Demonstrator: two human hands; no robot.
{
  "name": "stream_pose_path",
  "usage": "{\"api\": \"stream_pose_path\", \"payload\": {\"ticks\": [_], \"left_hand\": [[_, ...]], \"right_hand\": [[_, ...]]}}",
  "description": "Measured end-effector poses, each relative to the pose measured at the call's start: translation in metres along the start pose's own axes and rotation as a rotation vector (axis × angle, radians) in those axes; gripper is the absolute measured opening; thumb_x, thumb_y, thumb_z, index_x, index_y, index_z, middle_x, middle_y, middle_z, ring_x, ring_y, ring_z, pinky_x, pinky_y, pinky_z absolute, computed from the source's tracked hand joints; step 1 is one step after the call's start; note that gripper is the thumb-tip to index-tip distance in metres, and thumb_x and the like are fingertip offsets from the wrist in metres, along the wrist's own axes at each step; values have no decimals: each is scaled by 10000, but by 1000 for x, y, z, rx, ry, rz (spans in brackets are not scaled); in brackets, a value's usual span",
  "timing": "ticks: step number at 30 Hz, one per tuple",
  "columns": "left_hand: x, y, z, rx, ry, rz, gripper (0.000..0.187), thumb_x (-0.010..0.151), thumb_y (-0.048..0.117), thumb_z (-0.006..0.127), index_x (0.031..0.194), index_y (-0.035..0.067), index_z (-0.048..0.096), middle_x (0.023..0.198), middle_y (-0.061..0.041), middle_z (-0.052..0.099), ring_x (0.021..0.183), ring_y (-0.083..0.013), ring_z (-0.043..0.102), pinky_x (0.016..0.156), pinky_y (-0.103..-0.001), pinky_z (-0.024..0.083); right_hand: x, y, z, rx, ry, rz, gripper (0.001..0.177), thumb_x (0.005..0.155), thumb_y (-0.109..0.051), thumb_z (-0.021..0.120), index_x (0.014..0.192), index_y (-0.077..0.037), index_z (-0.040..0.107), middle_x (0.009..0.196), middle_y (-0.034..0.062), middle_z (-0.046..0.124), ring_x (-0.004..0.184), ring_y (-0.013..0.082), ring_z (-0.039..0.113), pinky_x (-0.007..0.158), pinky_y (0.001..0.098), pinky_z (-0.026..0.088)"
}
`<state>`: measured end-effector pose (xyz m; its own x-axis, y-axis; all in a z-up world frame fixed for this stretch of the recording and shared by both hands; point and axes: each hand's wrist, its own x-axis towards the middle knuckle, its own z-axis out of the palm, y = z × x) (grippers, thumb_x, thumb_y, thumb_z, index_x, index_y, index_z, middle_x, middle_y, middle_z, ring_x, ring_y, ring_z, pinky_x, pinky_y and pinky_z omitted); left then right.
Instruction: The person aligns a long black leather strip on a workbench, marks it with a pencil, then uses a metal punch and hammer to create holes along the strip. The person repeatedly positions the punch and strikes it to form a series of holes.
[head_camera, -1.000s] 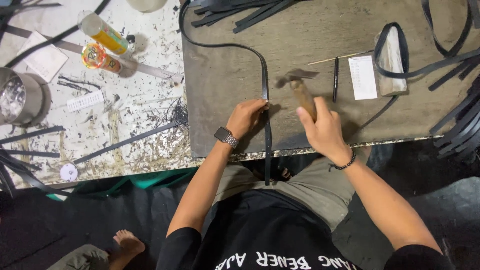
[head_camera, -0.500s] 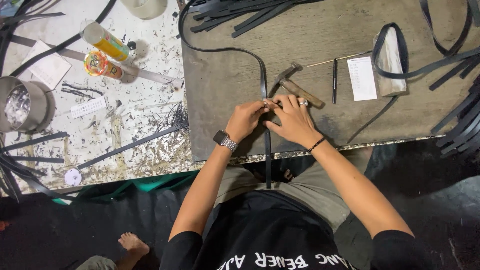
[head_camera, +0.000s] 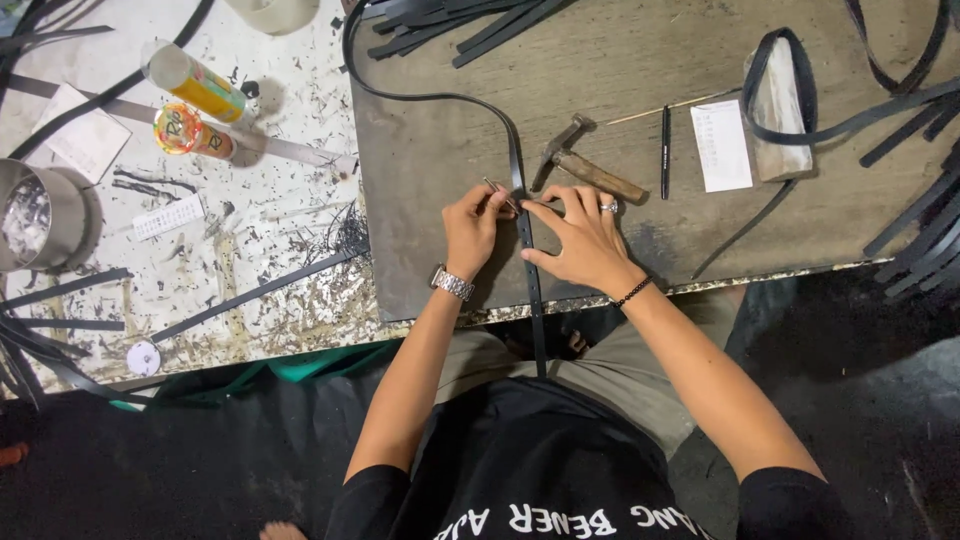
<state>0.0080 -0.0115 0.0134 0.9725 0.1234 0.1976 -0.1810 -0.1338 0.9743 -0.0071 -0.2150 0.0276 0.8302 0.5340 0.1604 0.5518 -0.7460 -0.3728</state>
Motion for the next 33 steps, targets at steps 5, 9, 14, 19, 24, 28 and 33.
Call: {"api": "stream_pose_path", "payload": {"ticks": [5,9,14,19,24,28,33], "left_hand": [[0,2,1,-24,-9,3,137,1001,97,673,931,6,748,752,-155,763,677,-221,761,644,-332,640],[-1,0,2,7,-5,18,118,996,115,682,934,44,754,736,-111,762,676,-185,757,656,-315,630],[0,0,1,110,-1,74,107,989,132,696,924,68,753,716,-91,767,686,-201,769,656,-299,599],[1,-2,4,58,7,54,131,1004,111,669,925,39,743,727,-119,762,673,-215,764,641,-312,604],[1,-1,5,33,10,36,142,1007,101,661,923,17,739,728,-139,756,659,-220,757,635,-333,613],[2,3,4,6,0,13,149,1010,96,657,940,-8,737,739,-166,750,668,-235,753,642,-350,619],[2,2,4,21,6,10,145,1002,110,668,931,9,743,718,-135,749,658,-207,753,641,-326,621]], "right_hand": [[2,-4,-8,35,-1,-3,612,899,-505,709,1424,-208,602,1282,103,483,1243,342,388,907,588,350],[1,-1,-3,0,6,-6,637,876,-537,714,1415,-217,600,1278,88,484,1249,343,392,938,582,332],[2,-5,-9,47,-12,18,602,891,-478,722,1417,-209,606,1309,97,478,1269,349,383,877,587,391],[2,-3,-6,47,-9,16,612,902,-506,699,1436,-228,588,1300,94,469,1258,349,381,847,588,410],[2,-3,-6,35,1,-1,602,919,-522,681,1438,-230,591,1287,96,478,1249,349,390,846,588,414],[2,-6,-10,40,-1,3,611,918,-525,682,1450,-243,581,1287,94,481,1241,346,391,832,592,415],[3,-7,-12,60,-8,6,605,923,-521,675,1454,-249,576,1300,95,477,1241,342,385,815,579,415]]}}
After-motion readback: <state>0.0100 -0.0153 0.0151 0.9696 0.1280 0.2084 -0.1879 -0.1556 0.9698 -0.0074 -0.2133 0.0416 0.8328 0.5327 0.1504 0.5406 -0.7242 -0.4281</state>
